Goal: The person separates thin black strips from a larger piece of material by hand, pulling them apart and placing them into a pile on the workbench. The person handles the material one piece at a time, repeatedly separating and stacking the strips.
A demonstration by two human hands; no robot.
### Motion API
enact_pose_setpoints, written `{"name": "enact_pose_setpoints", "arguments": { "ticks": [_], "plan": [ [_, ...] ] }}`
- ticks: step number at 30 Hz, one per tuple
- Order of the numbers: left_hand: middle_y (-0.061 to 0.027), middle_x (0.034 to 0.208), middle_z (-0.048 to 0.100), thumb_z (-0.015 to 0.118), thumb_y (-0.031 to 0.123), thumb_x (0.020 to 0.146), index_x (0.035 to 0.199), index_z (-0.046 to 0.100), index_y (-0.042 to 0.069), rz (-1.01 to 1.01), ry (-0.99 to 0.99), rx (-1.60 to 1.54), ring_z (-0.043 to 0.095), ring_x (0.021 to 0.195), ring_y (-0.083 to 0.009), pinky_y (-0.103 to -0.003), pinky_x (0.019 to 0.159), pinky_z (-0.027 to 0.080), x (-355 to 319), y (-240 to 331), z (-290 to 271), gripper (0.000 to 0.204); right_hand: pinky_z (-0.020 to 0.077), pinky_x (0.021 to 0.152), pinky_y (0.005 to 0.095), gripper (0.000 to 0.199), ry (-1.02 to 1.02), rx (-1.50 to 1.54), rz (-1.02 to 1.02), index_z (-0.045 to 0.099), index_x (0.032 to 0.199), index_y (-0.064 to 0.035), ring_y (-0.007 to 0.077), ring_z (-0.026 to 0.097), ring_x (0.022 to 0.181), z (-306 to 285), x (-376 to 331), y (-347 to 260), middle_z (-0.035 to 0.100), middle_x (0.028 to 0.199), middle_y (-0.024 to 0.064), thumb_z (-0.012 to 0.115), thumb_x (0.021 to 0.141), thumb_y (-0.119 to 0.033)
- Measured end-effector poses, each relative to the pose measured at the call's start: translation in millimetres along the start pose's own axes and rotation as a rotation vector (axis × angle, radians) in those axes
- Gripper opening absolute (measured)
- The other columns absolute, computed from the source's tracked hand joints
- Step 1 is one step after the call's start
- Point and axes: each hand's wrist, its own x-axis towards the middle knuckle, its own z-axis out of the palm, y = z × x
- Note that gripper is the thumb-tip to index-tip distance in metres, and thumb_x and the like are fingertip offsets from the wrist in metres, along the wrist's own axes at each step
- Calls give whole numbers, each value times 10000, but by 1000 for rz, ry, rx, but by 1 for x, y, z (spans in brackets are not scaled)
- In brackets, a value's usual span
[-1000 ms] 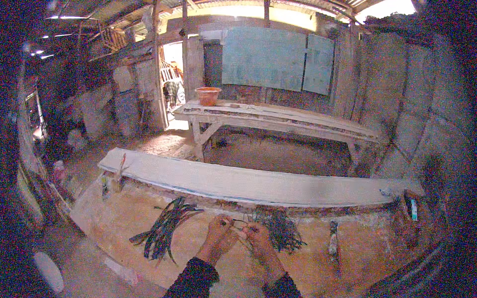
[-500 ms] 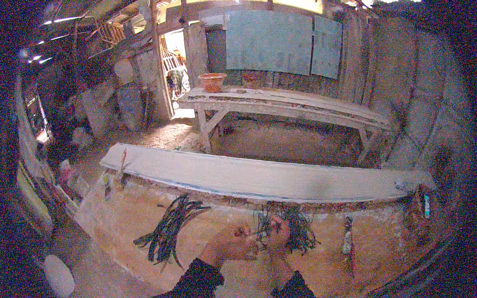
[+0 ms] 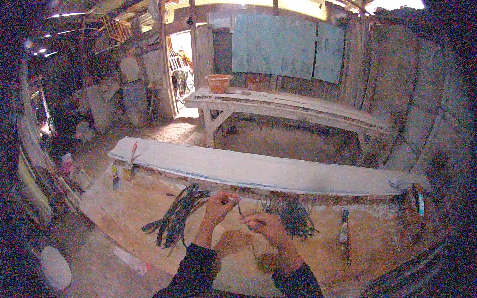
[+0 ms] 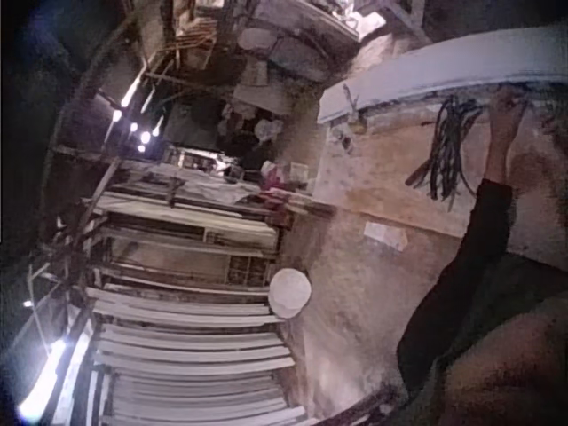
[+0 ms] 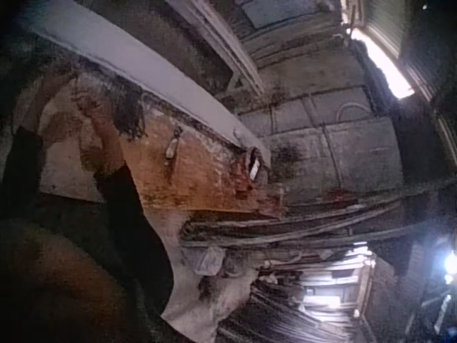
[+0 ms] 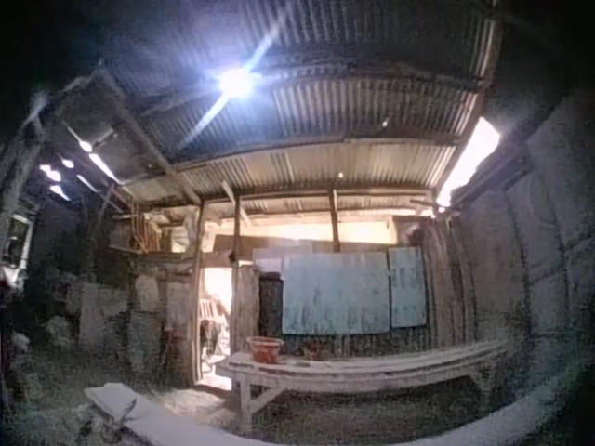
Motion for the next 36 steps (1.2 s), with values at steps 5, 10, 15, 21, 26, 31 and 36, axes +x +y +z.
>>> {"name": "enact_pose_setpoints", "arguments": {
  "ticks": [5, 10, 15, 21, 26, 31, 36],
  "plan": [
    [-36, 838, 582, 672, 81, 751, 784, 600, 60, 337, -135, -45, 534, 758, -118, -255, 635, 436, 27, 56, -2, 82, 420, 597, 235, 174, 114, 65, -155, 608, 701, -54, 96, 510, 642, -19, 5, -64, 583, 753, 31, 763, 624, -68],
    [-37, 849, 548, 630, 11, 772, 811, 605, 40, 402, -296, -199, 516, 750, -112, -228, 628, 414, 43, 71, 2, 54, 370, 555, 212, 193, 412, -220, -347, 576, 674, -66, 80, 486, 622, -34, 22, -81, 504, 660, -8, 740, 602, 7],
    [-41, 868, 514, 627, 66, 798, 834, 579, 37, 471, -728, -148, 484, 781, -120, -246, 646, 395, 62, 73, 5, 66, 378, 536, 259, 115, 683, -603, -361, 614, 735, -70, 121, 473, 589, -53, 53, -70, 498, 666, 16, 714, 680, -73],
    [-33, 816, 511, 681, 89, 742, 782, 547, 21, 417, -706, -73, 479, 715, -115, -237, 594, 389, 92, 43, 9, 156, 408, 577, 283, 131, 598, -875, -269, 654, 800, -89, 166, 502, 676, -73, 73, -42, 505, 761, 44, 720, 689, -107],
    [-4, 711, 530, 719, 58, 684, 725, 555, 43, 222, -155, 113, 477, 588, -71, -207, 516, 386, 108, 18, -9, 170, 393, 673, 259, 121, 220, -452, -245, 635, 740, -57, 144, 488, 767, -76, 76, -27, 491, 822, 39, 733, 677, -92],
    [14, 681, 529, 736, 47, 662, 687, 554, 50, 20, -23, 57, 473, 564, -53, -181, 508, 376, 103, 39, -1, 183, 430, 789, 300, 159, -61, -153, -162, 645, 796, -57, 184, 540, 893, -53, 74, -43, 548, 931, 76, 737, 691, -132],
    [5, 690, 550, 726, 47, 677, 694, 562, 50, 51, -68, 57, 483, 574, -56, -197, 508, 379, 99, 39, 12, 165, 431, 811, 320, 152, -139, 79, -162, 653, 841, -38, 204, 557, 921, -58, 71, -39, 593, 968, 105, 701, 731, -132]
  ]
}}
